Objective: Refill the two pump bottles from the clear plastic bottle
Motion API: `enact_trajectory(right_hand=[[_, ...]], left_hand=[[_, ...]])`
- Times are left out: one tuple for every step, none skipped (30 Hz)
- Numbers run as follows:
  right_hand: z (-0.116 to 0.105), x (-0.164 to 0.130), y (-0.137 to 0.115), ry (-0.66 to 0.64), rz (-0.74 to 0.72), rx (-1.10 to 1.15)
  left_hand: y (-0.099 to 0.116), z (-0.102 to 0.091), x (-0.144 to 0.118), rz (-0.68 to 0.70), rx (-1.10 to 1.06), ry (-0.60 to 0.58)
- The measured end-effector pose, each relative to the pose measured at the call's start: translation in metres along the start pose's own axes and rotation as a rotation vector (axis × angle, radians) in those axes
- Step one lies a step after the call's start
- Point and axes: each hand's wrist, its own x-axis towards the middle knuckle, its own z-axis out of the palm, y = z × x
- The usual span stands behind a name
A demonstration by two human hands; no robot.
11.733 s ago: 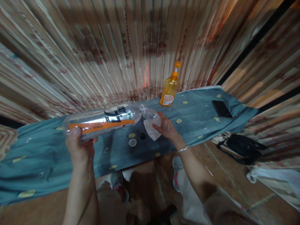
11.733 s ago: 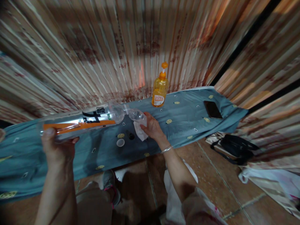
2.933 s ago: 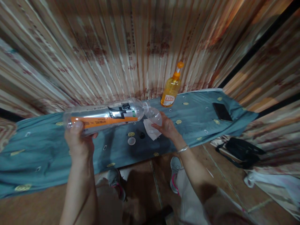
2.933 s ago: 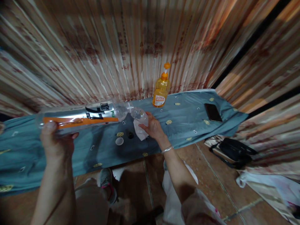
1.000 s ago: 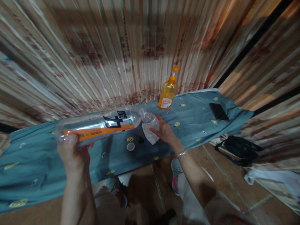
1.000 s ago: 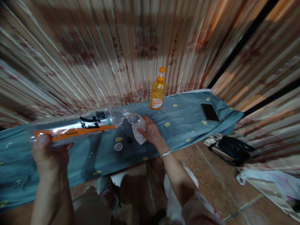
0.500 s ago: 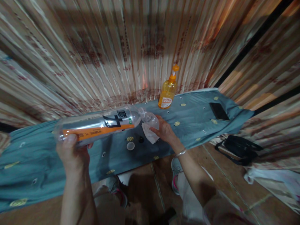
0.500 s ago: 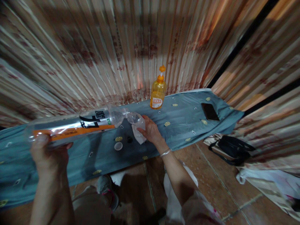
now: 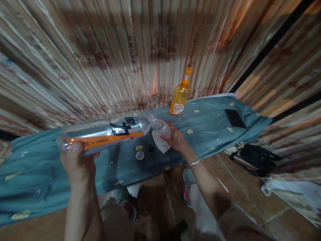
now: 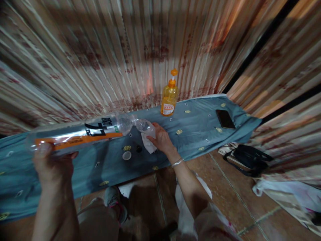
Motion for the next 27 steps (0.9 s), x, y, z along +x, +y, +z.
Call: enact_trajectory(right_hand=[[0.0001, -0.0001, 0.0004, 0.001, -0.005, 0.004], [0.0003, -0.0003, 0.001, 0.004, -0.009, 0.007], [0.0008, -0.0004, 0.0016, 0.01, -0.01, 0.008], [0.0013, -0.0006, 0.0023, 0.017, -0.011, 0.008], [0.002, -0.0007, 0.003, 0.023, -0.013, 0.006], [0.0026, -0.0007, 0.0037, 0.027, -0.016, 0.005], [0.0031, -0.0007, 0.0042, 0.027, -0.02, 0.003], [0.0036, -0.0006, 0.0046, 0.027, -0.021, 0.001], [0.0038, -0.0005, 0.0048, 0.026, -0.02, -0.001], [0.0039, -0.0004, 0.0048, 0.027, -0.017, -0.002], [0.0037, -0.0003, 0.0046, 0.026, -0.014, -0.004], [0.0034, -0.0002, 0.0042, 0.024, -0.012, -0.006], [0.0029, -0.0002, 0.0036, 0.021, -0.01, -0.008], [0.0023, -0.0001, 0.0029, 0.015, -0.009, -0.01], [0.0016, 0.0, 0.0021, 0.008, -0.009, -0.013], [0.0009, 0.0001, 0.0013, 0.003, -0.009, -0.015], [0.0002, 0.0003, 0.0004, 0.0, -0.008, -0.016], [-0.0004, 0.0004, -0.0004, 0.0, -0.005, -0.015], [-0.0009, 0.0006, -0.0011, -0.001, -0.002, -0.013], [-0.0013, 0.0007, -0.0016, -0.001, 0.002, -0.01], [-0.0015, 0.0009, -0.0019, 0.0, 0.005, -0.007], [-0.0015, 0.001, -0.002, 0.001, 0.008, -0.005], [-0.0014, 0.001, -0.0018, 0.004, 0.009, -0.005], [-0.0011, 0.001, -0.0015, 0.005, 0.007, -0.006], [-0.0007, 0.001, -0.001, 0.007, 0.004, -0.008], [-0.0004, 0.0009, -0.0005, 0.008, 0.002, -0.009], [0.0, 0.0007, 0.0, 0.01, 0.002, -0.009]], left_hand=[[-0.0001, -0.0002, -0.0001, -0.002, 0.003, 0.001], [0.0, -0.0003, -0.0002, -0.003, 0.007, 0.004], [0.0, -0.0002, -0.0003, -0.004, 0.011, 0.007], [0.0001, 0.0, -0.0005, -0.006, 0.015, 0.008], [0.0003, 0.0003, -0.0007, -0.009, 0.018, 0.009], [0.0004, 0.0007, -0.0008, -0.009, 0.02, 0.01], [0.0005, 0.0011, -0.0009, -0.008, 0.023, 0.009], [0.0005, 0.0015, -0.0009, -0.007, 0.025, 0.008], [0.0005, 0.0018, -0.0009, -0.007, 0.028, 0.006], [0.0004, 0.002, -0.0009, -0.006, 0.031, 0.004], [0.0004, 0.0021, -0.0009, -0.007, 0.032, 0.0], [0.0005, 0.0021, -0.0009, -0.006, 0.033, -0.007], [0.0006, 0.002, -0.0009, -0.007, 0.032, -0.013], [0.0009, 0.002, -0.001, -0.007, 0.032, -0.016], [0.0012, 0.0019, -0.0012, -0.008, 0.03, -0.016], [0.0016, 0.0018, -0.0013, -0.009, 0.026, -0.011], [0.002, 0.0017, -0.0014, -0.012, 0.022, -0.003], [0.0024, 0.0016, -0.0016, -0.016, 0.021, 0.003], [0.0028, 0.0016, -0.0017, -0.02, 0.02, 0.007], [0.0031, 0.0016, -0.0018, -0.022, 0.02, 0.008], [0.0034, 0.0017, -0.0019, -0.022, 0.021, 0.006], [0.0037, 0.0019, -0.0021, -0.019, 0.024, 0.001], [0.0039, 0.0022, -0.0023, -0.013, 0.028, -0.004], [0.0042, 0.0026, -0.0025, -0.008, 0.033, -0.01], [0.0044, 0.003, -0.0026, -0.004, 0.04, -0.013], [0.0046, 0.0034, -0.0028, -0.002, 0.048, -0.016], [0.0047, 0.0036, -0.0029, -0.001, 0.056, -0.015]])
